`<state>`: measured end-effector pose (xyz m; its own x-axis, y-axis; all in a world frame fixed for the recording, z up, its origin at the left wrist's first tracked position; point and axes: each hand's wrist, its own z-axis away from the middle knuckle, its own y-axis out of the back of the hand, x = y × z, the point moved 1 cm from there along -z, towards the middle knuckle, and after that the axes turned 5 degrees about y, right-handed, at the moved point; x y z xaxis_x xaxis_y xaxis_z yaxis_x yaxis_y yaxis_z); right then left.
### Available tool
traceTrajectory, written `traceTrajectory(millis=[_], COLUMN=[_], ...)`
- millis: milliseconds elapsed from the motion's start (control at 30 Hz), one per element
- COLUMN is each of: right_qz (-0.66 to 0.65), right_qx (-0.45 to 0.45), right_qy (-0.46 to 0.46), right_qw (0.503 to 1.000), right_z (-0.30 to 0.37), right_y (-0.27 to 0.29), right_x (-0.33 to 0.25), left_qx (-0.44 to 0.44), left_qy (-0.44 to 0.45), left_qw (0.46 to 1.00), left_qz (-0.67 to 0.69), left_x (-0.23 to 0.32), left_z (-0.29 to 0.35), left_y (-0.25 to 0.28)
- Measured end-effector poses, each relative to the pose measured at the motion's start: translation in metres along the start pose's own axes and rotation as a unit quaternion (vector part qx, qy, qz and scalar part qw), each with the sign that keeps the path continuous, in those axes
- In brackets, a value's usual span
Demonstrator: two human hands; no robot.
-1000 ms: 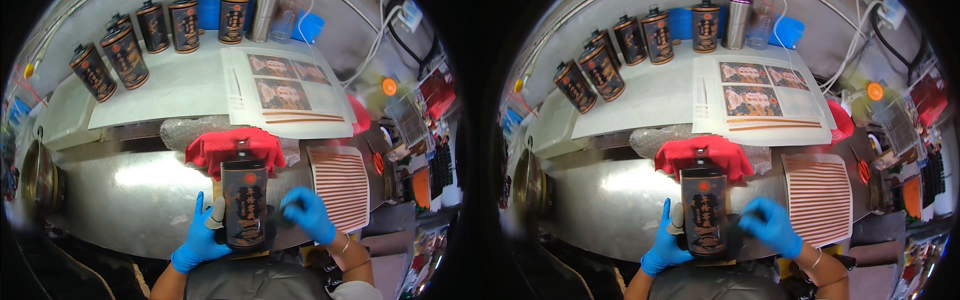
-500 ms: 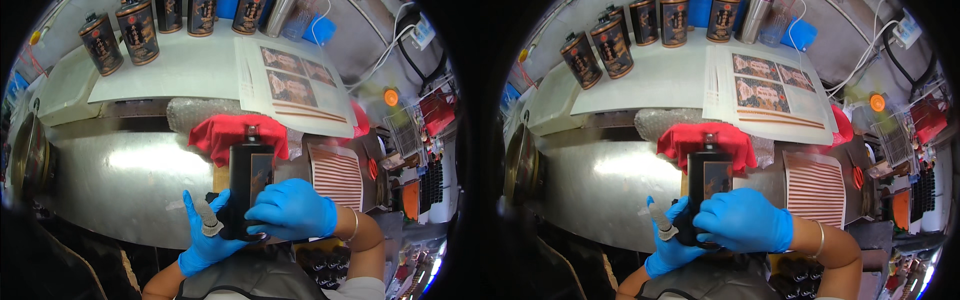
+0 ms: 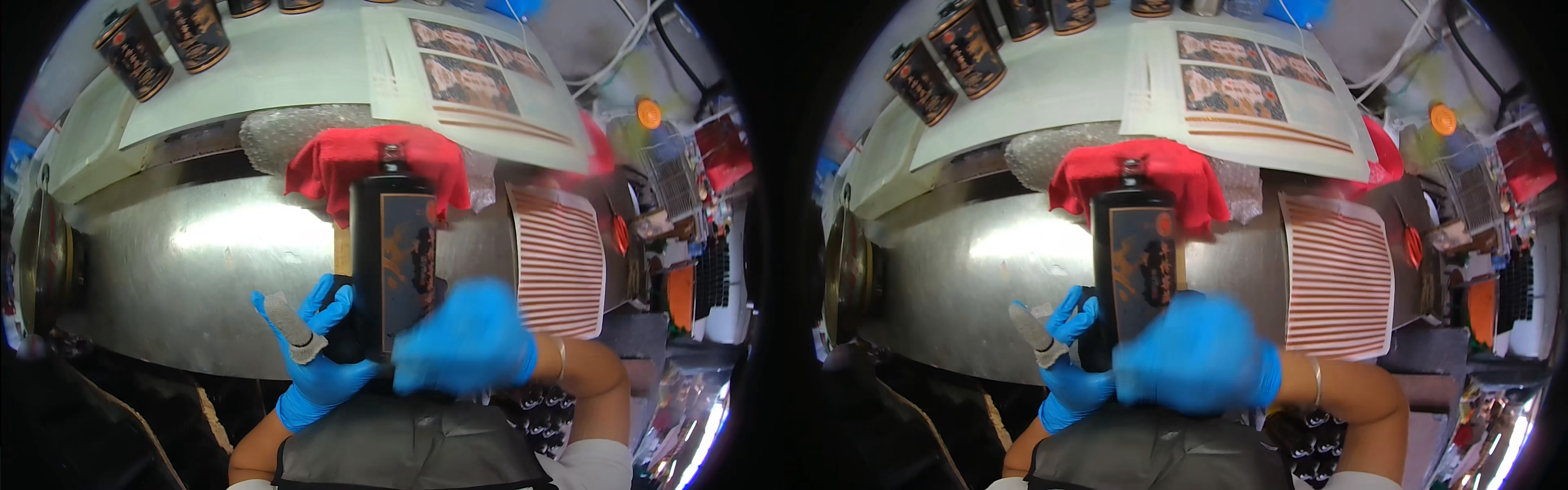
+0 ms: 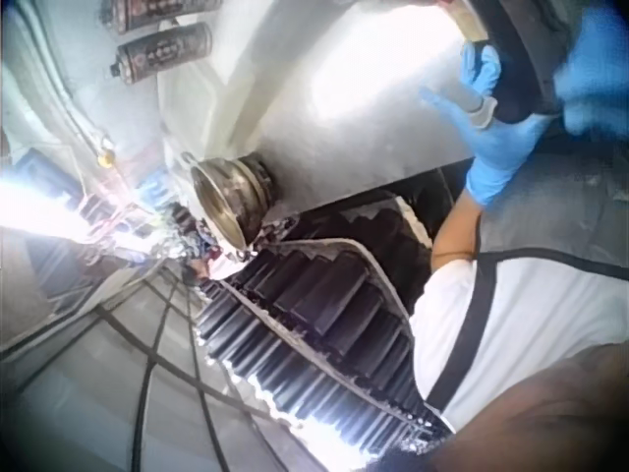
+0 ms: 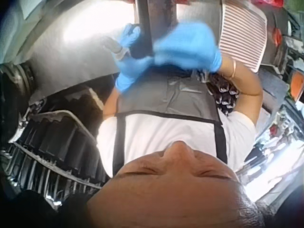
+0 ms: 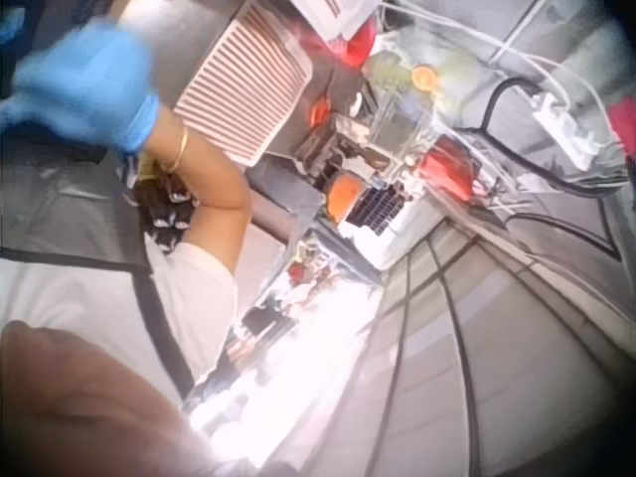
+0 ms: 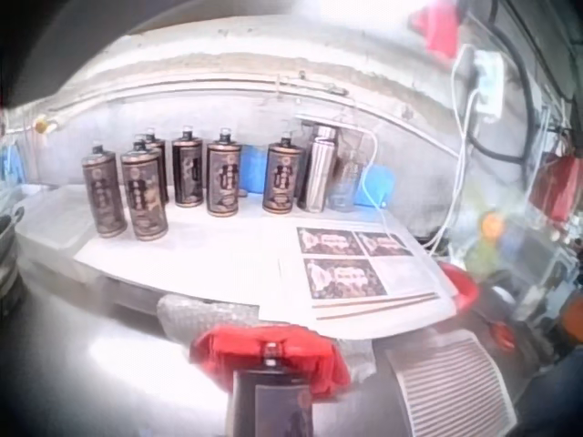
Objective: The person applies decorative labels to cylindrical black cans. They peel a label from a backing sheet, align it on the can, and smooth it down with a green cloth. The person repeats this process for multiple cans, handling them one at a time.
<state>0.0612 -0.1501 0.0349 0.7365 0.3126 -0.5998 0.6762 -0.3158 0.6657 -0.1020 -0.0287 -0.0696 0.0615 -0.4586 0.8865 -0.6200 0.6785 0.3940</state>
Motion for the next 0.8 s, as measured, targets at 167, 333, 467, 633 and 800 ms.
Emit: traceTrajectory(millis=[167,333,467,633,800], right_qz=[0.176,-0.031,0.135,0.058,0.189], right_qx=[0.029,-0.007,0.061,0.028,0.276], right_qy=[0.16,0.073,0.132,0.001,-0.029], right_qw=[0.971,0.997,0.98,0.998,0.942], right_z=[0.03,0.033,0.031,0.015,-0.047], right_y=[0.002,0.007,0.012,0.004,0.056], right_x=[0.021,0.01,0.028,0.005,0.09], left_qx=[-0.03,-0.092,-0.13,-0.143,-0.201], left_qy=[-0.016,0.004,0.037,0.07,0.085], left_qw=[0.998,0.992,0.986,0.972,0.974], left_qz=[0.046,0.084,0.099,0.175,0.065], left_x=[-0.008,-0.003,0.005,0.005,0.006], left_z=[-0.005,-0.017,-0.023,-0.02,-0.021], left_y=[0.006,-0.001,0.004,-0.002,0.001])
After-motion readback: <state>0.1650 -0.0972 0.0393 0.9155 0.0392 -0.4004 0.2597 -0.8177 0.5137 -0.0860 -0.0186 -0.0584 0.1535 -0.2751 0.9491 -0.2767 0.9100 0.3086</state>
